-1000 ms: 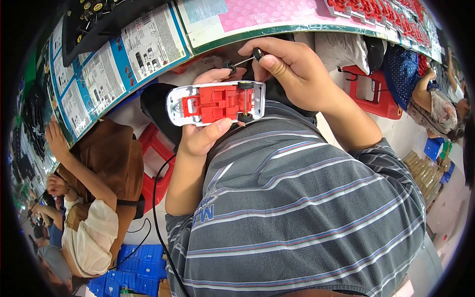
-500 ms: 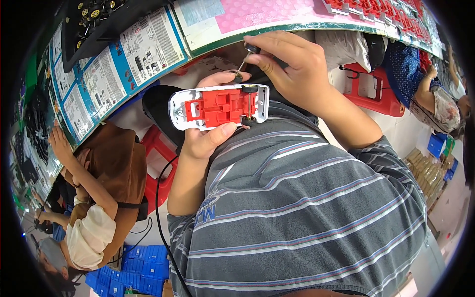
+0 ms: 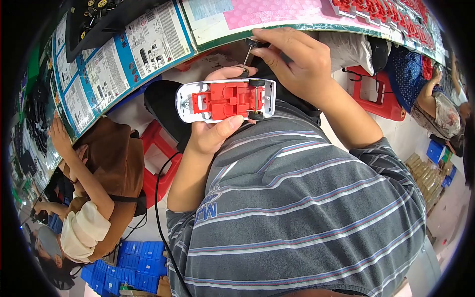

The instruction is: The person assembles small toy cars by snapping plastic parts together by hand at a workbench.

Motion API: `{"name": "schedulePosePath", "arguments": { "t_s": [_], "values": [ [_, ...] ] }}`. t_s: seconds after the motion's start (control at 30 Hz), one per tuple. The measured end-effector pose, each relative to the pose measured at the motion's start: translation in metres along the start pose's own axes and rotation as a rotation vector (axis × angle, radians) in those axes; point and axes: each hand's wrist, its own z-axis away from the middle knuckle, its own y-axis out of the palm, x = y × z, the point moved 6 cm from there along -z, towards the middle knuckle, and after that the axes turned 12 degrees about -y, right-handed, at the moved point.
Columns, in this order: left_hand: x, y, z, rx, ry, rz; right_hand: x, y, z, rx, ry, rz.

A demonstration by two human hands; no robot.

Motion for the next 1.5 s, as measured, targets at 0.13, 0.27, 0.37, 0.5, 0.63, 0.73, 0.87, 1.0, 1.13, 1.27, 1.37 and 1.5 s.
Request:
{"name": "schedulePosePath", "arguments": {
  "t_s": [0.13,0.27,0.37,0.5,0.63,0.73,0.87,1.0,1.13,1.27,1.37,1.5],
  "values": [
    [0.0,-0.003,-0.002,0.001,0.024,0.043,-0.001,-0.001,0.005,0.014,0.002,0.043],
    [-0.002,-0.002,-0.002,0.004,0.032,-0.026,0.002,-0.001,0.005,-0.002,-0.009,0.068],
    [-0.001,-0.002,-0.001,-0.006,0.027,0.007,0.001,-0.002,0.004,0.001,-0.046,0.052],
    [0.0,-0.007,0.0,-0.017,0.018,0.01,-0.016,0.025,0.02,0.099,0.683,-0.924],
    [0.002,-0.009,0.0,-0.002,0.022,0.024,-0.012,0.04,0.024,0.211,0.754,-1.121],
    [0.001,-0.009,0.001,-0.016,0.011,0.021,-0.013,0.045,0.022,0.229,0.848,-1.187],
    [0.002,-0.012,0.004,-0.036,-0.002,0.011,-0.012,0.054,0.02,0.168,0.761,-1.247],
    [0.003,-0.015,0.005,-0.006,0.009,-0.012,-0.022,0.057,0.018,0.423,0.741,-1.222],
    [-0.002,-0.009,0.003,-0.006,0.015,0.018,-0.029,0.057,0.018,0.28,0.828,-1.138],
    [-0.002,-0.015,0.002,-0.035,0.038,0.067,-0.02,0.039,-0.009,0.288,0.434,-0.711],
    [-0.001,-0.016,0.001,-0.025,0.029,0.07,-0.015,0.047,-0.007,0.407,0.497,-0.716],
    [0.001,-0.015,0.004,-0.063,-0.055,-0.018,-0.022,0.052,0.003,0.421,0.515,-0.891]
  ]
}}
